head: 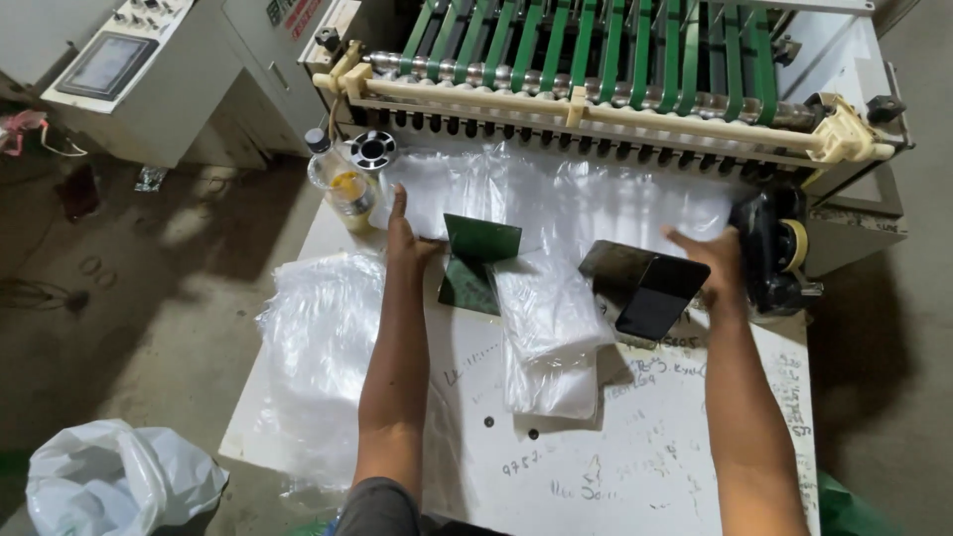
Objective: Folding and stacking clear plastic bags on a workstation table.
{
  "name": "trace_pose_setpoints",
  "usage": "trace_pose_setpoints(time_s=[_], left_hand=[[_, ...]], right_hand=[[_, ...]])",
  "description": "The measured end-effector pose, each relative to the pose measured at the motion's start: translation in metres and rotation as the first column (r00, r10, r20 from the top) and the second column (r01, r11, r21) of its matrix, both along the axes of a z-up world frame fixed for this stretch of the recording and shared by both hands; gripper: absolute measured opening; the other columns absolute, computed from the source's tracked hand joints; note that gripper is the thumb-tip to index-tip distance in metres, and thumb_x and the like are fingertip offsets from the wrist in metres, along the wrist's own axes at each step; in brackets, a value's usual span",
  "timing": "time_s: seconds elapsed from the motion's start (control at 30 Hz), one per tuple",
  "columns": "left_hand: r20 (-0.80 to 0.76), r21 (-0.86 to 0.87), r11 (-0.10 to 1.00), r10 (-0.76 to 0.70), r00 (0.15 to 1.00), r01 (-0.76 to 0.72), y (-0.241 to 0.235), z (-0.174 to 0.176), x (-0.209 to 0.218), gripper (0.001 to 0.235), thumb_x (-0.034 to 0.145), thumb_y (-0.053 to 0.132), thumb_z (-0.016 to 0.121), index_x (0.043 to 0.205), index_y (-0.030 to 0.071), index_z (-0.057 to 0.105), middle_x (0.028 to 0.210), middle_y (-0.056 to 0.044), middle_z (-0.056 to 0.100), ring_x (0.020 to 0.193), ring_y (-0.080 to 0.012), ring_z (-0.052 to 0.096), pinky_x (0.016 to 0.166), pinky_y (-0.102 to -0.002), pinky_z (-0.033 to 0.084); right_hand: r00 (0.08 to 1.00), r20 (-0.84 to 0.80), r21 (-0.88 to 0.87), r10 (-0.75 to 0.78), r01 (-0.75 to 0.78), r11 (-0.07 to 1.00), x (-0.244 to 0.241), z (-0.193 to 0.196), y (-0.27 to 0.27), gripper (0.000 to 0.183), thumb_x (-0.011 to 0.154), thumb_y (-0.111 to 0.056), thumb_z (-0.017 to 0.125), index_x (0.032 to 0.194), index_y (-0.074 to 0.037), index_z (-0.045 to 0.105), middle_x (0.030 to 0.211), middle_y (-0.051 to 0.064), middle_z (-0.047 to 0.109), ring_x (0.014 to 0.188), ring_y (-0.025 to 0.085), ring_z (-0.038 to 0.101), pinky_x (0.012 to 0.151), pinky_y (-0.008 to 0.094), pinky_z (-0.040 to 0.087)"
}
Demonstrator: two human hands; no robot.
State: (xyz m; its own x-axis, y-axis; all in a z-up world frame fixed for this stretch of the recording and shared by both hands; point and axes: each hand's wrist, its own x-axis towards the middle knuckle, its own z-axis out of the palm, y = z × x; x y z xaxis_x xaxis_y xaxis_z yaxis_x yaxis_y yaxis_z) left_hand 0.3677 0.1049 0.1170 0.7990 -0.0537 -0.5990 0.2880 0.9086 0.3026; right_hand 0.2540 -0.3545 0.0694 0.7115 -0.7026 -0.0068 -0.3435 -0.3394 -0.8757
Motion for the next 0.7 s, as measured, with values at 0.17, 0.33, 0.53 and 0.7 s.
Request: trace_pose_setpoints(time_s=[0.17, 0.33, 0.53, 0.7], left_hand=[[-0.050, 0.235, 0.946, -0.219, 0.974, 0.225, -0.016, -0.053, 0.051, 0.114, 0.081, 0.024, 0.093, 0.157, -0.008, 0.014, 0.157, -0.037, 0.017, 0.146, -0.0445, 0.034, 0.117, -0.060, 0.035], [0.055, 0.633, 0.769, -0.160, 0.986, 0.090, -0.027, -0.075, 0.053, 0.085, 0.069, 0.014, 0.099, 0.131, -0.014, 0.048, 0.123, -0.033, 0.050, 0.109, -0.0351, 0.056, 0.097, -0.058, 0.041], [0.362, 0.102, -0.852, -0.449, 0.817, -0.514, 0.023, -0.208, 0.099, 0.005, 0.088, 0.013, 0.076, 0.091, 0.018, 0.076, 0.059, -0.003, 0.053, 0.059, -0.0277, 0.054, 0.075, -0.050, 0.040], [0.241, 0.144, -0.891, -0.390, 0.889, -0.430, 0.061, -0.135, 0.017, 0.007, 0.082, 0.011, 0.077, 0.086, 0.009, 0.072, 0.073, -0.007, 0.060, 0.072, -0.0254, 0.058, 0.081, -0.047, 0.043]], right_hand=[[0.903, -0.406, 0.013, 0.145, -0.152, 0.988, 0.012, 0.040, 0.047, 0.073, 0.082, -0.029, 0.088, 0.134, 0.012, 0.056, 0.136, 0.031, 0.060, 0.128, 0.048, 0.057, 0.101, 0.062, 0.048], [0.983, -0.109, 0.141, 0.146, -0.130, 0.981, 0.019, -0.049, -0.018, 0.035, 0.076, -0.023, 0.089, 0.087, 0.005, 0.071, 0.075, 0.013, 0.063, 0.069, 0.022, 0.060, 0.062, 0.043, 0.046], [0.937, 0.319, 0.120, -0.144, 0.110, 0.987, -0.086, -0.028, -0.006, 0.026, 0.082, -0.006, 0.083, 0.102, 0.004, 0.069, 0.092, 0.016, 0.063, 0.084, 0.023, 0.059, 0.070, 0.044, 0.046], [0.881, 0.456, -0.526, 0.125, 0.153, 0.836, -0.202, -0.079, -0.048, 0.029, 0.082, 0.012, 0.079, 0.110, 0.006, 0.075, 0.101, 0.027, 0.071, 0.106, 0.048, 0.068, 0.077, 0.037, 0.052]])
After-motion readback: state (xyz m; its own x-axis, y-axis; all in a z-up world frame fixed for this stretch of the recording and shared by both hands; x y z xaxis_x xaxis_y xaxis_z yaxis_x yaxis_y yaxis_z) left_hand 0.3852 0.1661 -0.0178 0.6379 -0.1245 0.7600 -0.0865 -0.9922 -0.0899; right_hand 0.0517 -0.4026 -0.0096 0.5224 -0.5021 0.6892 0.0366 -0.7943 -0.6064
